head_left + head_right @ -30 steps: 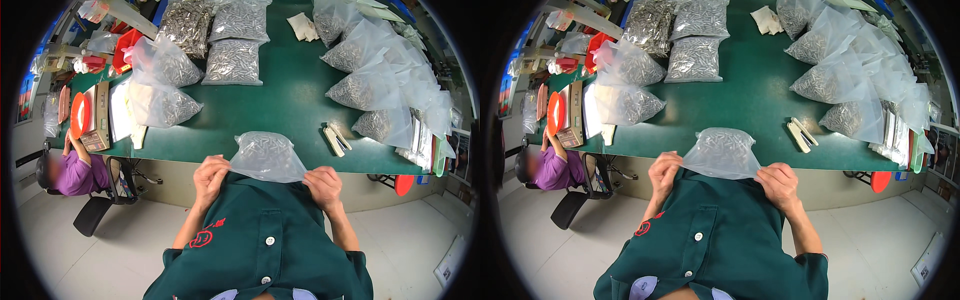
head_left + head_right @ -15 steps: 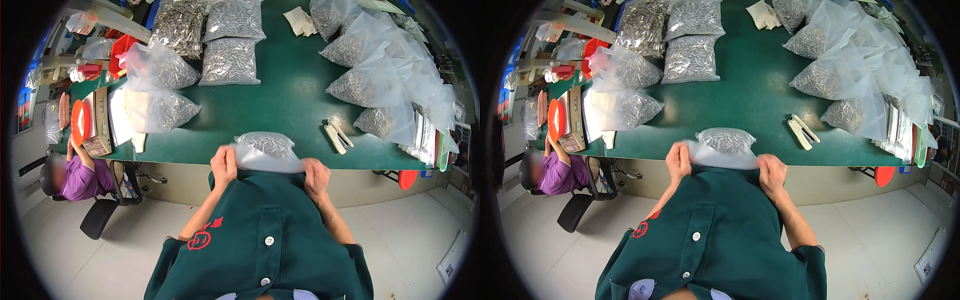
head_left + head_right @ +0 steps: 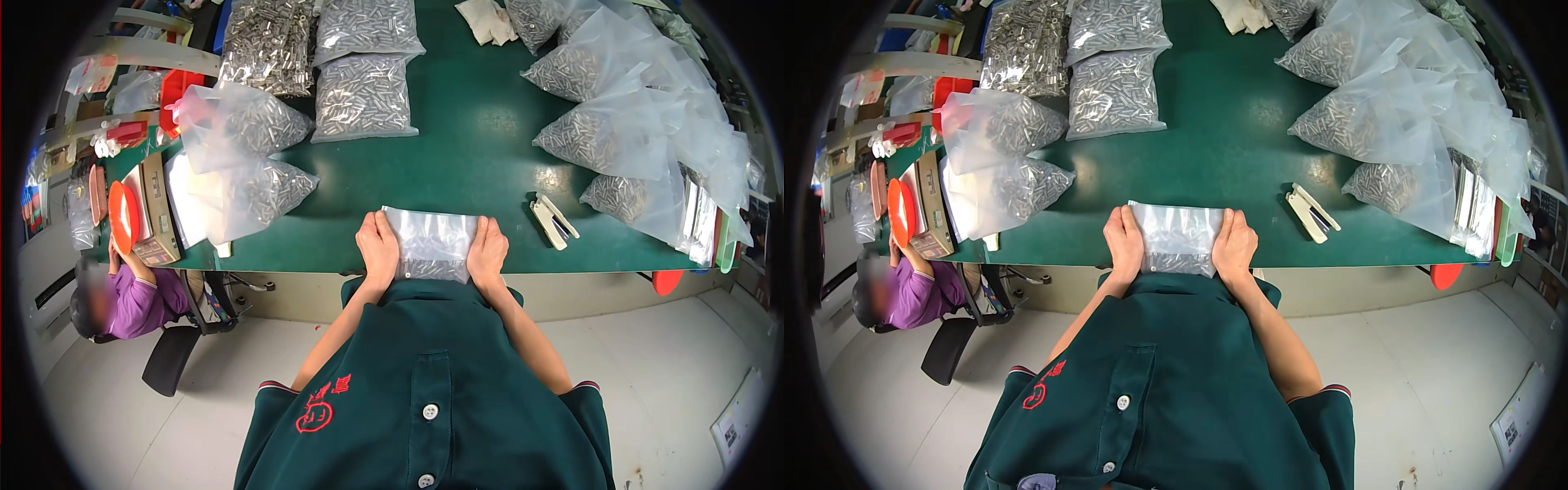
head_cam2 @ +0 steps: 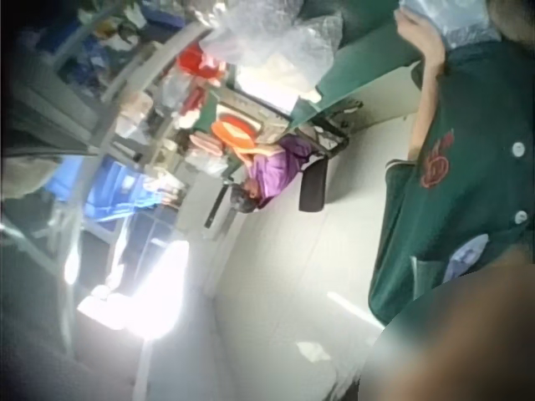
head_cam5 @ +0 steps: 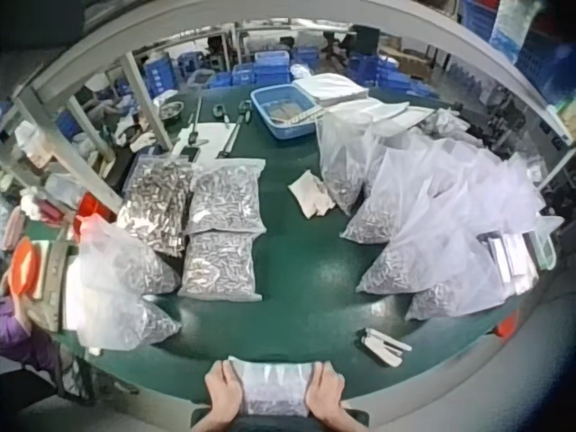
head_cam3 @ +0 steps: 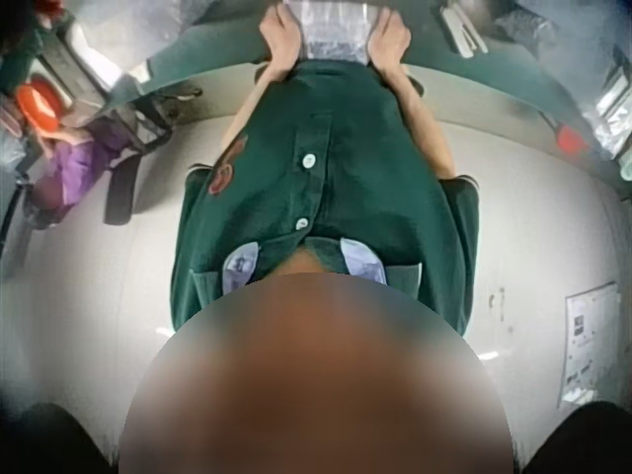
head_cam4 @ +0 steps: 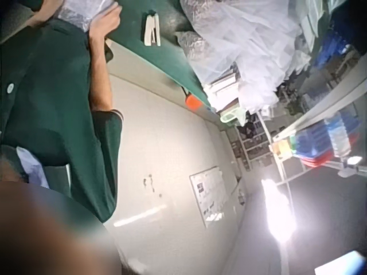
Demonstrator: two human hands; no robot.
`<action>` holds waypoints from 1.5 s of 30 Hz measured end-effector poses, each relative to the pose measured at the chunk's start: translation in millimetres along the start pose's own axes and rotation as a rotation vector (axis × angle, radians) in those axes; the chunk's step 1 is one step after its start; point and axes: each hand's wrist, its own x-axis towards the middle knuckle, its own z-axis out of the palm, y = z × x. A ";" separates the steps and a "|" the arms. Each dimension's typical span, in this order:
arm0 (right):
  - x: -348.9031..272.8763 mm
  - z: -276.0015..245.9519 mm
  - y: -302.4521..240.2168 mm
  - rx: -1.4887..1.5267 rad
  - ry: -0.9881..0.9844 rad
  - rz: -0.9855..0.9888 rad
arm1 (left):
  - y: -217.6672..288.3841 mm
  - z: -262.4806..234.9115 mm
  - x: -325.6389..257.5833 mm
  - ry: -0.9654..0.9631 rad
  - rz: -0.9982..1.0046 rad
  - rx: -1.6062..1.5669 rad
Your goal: Bagging and stapling small metal hardware components at a workbench.
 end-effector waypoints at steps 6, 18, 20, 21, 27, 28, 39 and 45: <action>-1.7 6.8 9.2 0.102 0.038 -0.024 | -3.4 5.5 2.6 0.021 0.082 0.000; 7.1 12.9 17.1 0.191 0.009 -0.053 | -4.1 6.9 6.0 -0.012 0.092 -0.020; 5.5 13.0 14.0 0.200 0.020 -0.065 | -11.9 9.1 6.8 0.002 0.147 -0.037; 4.5 13.2 14.8 0.201 0.024 -0.064 | -10.7 8.0 5.6 0.010 0.126 -0.005; 5.1 14.3 19.0 0.171 0.060 -0.089 | -9.0 10.3 4.6 0.027 0.140 -0.040; 7.1 14.5 18.3 0.157 0.041 -0.075 | -10.7 11.0 6.1 0.019 0.155 -0.061; 14.0 -34.3 3.5 0.783 -0.125 0.156 | -7.1 -40.6 15.9 -0.292 0.119 -0.495; 30.6 -51.3 29.8 0.853 -0.405 0.110 | 13.4 -53.7 37.6 -0.733 0.089 -0.391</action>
